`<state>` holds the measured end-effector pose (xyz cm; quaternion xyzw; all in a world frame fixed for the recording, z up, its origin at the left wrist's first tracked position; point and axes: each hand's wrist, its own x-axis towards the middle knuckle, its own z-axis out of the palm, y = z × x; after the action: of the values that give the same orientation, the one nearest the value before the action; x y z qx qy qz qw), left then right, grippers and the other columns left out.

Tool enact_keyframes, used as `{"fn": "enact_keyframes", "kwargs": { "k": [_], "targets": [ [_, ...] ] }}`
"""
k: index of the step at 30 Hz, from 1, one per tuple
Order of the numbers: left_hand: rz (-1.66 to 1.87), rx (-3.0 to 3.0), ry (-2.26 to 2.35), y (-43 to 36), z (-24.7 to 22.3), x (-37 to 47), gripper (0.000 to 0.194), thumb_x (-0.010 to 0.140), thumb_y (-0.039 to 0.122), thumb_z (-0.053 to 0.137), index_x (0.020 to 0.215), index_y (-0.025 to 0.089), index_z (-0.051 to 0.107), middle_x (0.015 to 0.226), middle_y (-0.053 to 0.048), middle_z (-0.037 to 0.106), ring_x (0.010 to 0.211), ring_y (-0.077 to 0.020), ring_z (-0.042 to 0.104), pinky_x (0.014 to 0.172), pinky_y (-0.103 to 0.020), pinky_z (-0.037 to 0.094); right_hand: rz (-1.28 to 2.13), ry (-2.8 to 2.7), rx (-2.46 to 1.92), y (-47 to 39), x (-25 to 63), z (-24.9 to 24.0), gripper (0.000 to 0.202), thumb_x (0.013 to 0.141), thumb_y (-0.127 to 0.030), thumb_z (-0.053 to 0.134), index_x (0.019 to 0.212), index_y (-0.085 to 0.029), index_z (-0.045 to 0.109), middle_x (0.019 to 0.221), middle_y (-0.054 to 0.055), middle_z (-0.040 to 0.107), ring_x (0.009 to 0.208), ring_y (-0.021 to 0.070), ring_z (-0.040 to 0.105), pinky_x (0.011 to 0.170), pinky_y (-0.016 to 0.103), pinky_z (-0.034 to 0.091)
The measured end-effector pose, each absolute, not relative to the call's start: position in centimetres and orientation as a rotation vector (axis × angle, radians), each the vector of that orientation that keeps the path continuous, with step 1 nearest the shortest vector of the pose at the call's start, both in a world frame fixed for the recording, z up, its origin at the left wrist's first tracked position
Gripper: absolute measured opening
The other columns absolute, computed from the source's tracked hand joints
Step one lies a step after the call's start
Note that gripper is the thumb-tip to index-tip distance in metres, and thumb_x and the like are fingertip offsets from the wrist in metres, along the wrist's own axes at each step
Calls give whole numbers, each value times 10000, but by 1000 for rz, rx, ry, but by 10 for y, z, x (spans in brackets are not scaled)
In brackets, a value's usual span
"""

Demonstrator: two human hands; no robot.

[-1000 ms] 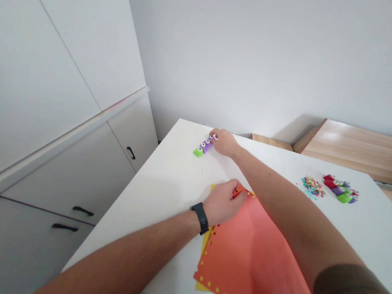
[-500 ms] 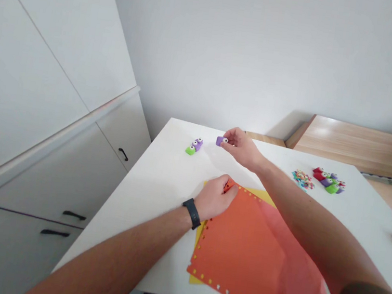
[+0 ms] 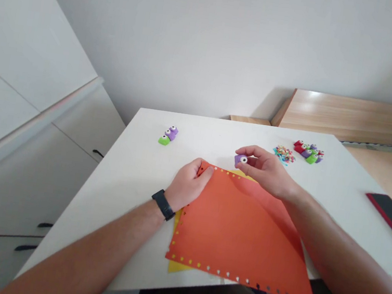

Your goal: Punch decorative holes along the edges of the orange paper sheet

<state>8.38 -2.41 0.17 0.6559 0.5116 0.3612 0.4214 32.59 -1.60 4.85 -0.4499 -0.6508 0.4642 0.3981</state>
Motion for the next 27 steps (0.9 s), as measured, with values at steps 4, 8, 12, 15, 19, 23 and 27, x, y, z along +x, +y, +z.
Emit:
{"fn": "enact_keyframes", "kwargs": {
  "k": [4, 8, 12, 15, 19, 23, 27],
  "targets": [
    [924, 1577, 1289, -26, 5, 84, 281, 925, 480, 592, 900, 208, 659, 758, 0, 659, 700, -180, 593, 610, -281, 446, 1157, -1633, -1150, -19, 337, 40, 353, 854, -363, 765, 1148, -227, 625, 990, 20, 644, 848, 145, 588, 781, 313, 493],
    [905, 1577, 1273, -26, 6, 84, 276, 943, 476, 580, 921, 210, 651, 775, -1, 662, 708, -175, 602, 609, -276, 449, 1190, -1623, -1181, -21, 343, 41, 331, 889, -390, 725, 1160, -225, 631, 992, 28, 649, 856, 154, 588, 783, 321, 493],
    [869, 1573, 1274, -25, 6, 83, 287, 976, 490, 548, 920, 217, 614, 787, 7, 655, 707, -161, 595, 609, -262, 441, 1270, -1552, -1168, -22, 346, 42, 379, 889, -393, 732, 1206, -241, 590, 1013, 35, 661, 859, 164, 630, 754, 327, 506],
    [871, 1535, 1269, -26, 8, 83, 291, 976, 496, 553, 914, 216, 602, 766, 14, 644, 676, -152, 580, 600, -255, 438, 1360, -1478, -1114, -22, 348, 41, 385, 859, -347, 771, 1189, -242, 603, 1073, 45, 666, 890, 163, 636, 765, 319, 505],
    [875, 1508, 1251, -27, 9, 84, 296, 969, 501, 567, 933, 212, 621, 805, -2, 675, 715, -165, 609, 619, -259, 458, 1453, -1413, -1065, -23, 350, 40, 339, 860, -332, 762, 1167, -231, 664, 1046, 46, 681, 854, 150, 600, 751, 303, 478],
    [876, 1509, 1255, -26, 9, 83, 299, 966, 508, 574, 926, 215, 622, 829, -12, 689, 744, -176, 624, 633, -265, 471, 1498, -1370, -1059, -23, 349, 42, 307, 877, -371, 741, 1141, -220, 694, 995, 47, 691, 772, 140, 562, 698, 302, 451],
    [888, 1521, 1276, -26, 9, 82, 305, 949, 513, 595, 938, 212, 644, 829, -18, 685, 757, -188, 625, 638, -271, 483, 1505, -1320, -1051, -21, 351, 42, 354, 857, -347, 779, 1176, -235, 675, 1034, 47, 695, 846, 147, 600, 724, 290, 466]
  ]
}}
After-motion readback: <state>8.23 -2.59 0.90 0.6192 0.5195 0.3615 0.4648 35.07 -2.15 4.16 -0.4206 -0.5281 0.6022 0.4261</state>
